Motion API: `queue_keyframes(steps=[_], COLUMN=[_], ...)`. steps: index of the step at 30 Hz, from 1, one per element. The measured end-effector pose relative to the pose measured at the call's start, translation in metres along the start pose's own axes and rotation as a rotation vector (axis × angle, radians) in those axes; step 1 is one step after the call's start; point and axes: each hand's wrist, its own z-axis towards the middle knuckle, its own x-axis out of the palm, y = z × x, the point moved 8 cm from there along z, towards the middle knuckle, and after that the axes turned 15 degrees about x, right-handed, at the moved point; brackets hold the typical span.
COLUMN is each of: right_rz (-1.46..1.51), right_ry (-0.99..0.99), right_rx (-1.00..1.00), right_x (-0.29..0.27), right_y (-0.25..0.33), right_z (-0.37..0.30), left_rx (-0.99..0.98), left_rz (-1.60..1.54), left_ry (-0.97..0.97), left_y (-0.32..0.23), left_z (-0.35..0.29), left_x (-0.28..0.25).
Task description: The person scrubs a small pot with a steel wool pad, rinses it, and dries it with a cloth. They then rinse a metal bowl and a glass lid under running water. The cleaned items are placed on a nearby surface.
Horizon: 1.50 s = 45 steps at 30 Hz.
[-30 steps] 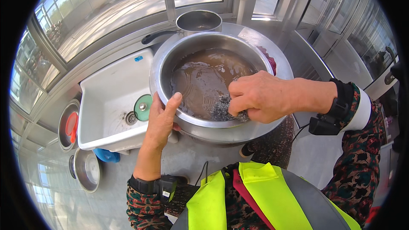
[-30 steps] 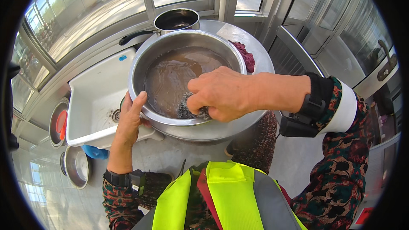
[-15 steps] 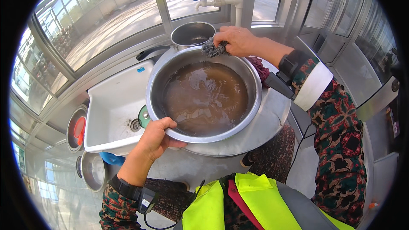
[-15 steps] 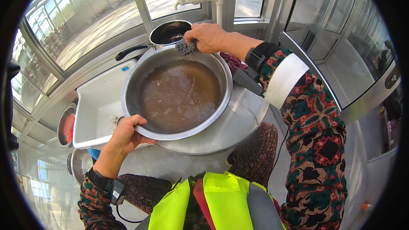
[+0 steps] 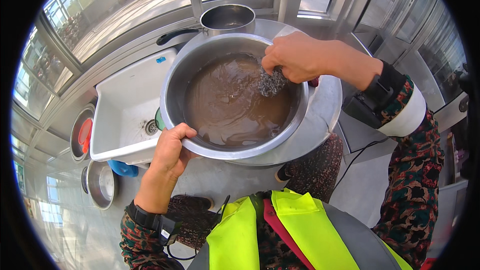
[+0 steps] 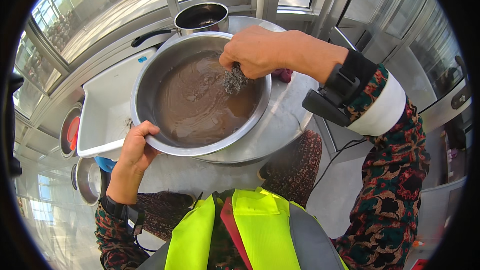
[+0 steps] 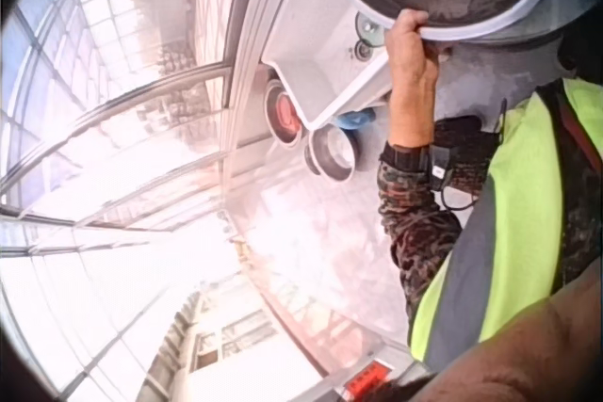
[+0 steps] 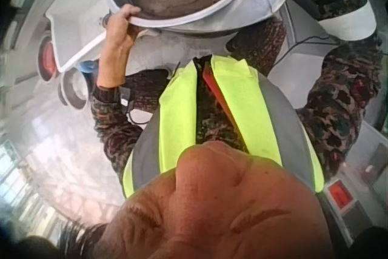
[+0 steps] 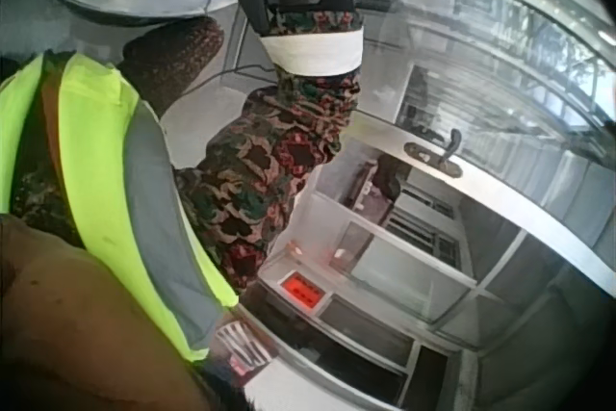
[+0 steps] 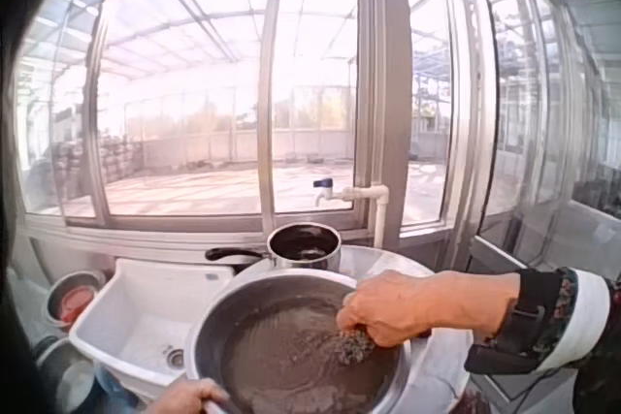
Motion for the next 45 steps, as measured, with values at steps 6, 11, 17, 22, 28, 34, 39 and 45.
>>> queue_keyframes(steps=[6, 11, 17, 22, 28, 34, 39, 45], right_rz=[0.564, 0.713, 0.360, 0.525, 0.472, 0.554, 0.214, 0.016], right_ry=[0.149, -0.074, -0.676, -0.743, -0.488, -0.269, -0.012, 0.010], right_rx=[-0.275, -0.500, -0.483, -0.177, 0.111, 0.361, 0.380, 0.002], right_x=[-0.027, -0.050, -0.099, -0.110, -0.044, 0.017, 0.009, -0.065], right_y=[0.095, 0.160, 0.161, 0.101, 0.029, -0.028, -0.007, 0.110], right_z=[-0.044, -0.039, -0.041, -0.019, -0.014, -0.033, -0.021, 0.090], left_rx=[0.085, 0.131, 0.160, 0.296, 0.263, 0.253, 0.309, 0.365], left_rz=[-0.091, -0.136, -0.239, -0.054, -0.077, 0.009, -0.195, -0.322], left_ry=[-0.066, -0.136, -0.335, -0.371, -0.440, -0.640, -0.737, -0.785], left_y=[-0.007, -0.034, -0.084, -0.117, -0.117, -0.088, -0.052, -0.027], left_z=[-0.032, -0.062, -0.098, -0.094, -0.058, -0.006, 0.017, 0.042], left_x=[-0.016, -0.040, -0.103, -0.154, -0.242, -0.318, -0.343, -0.353])
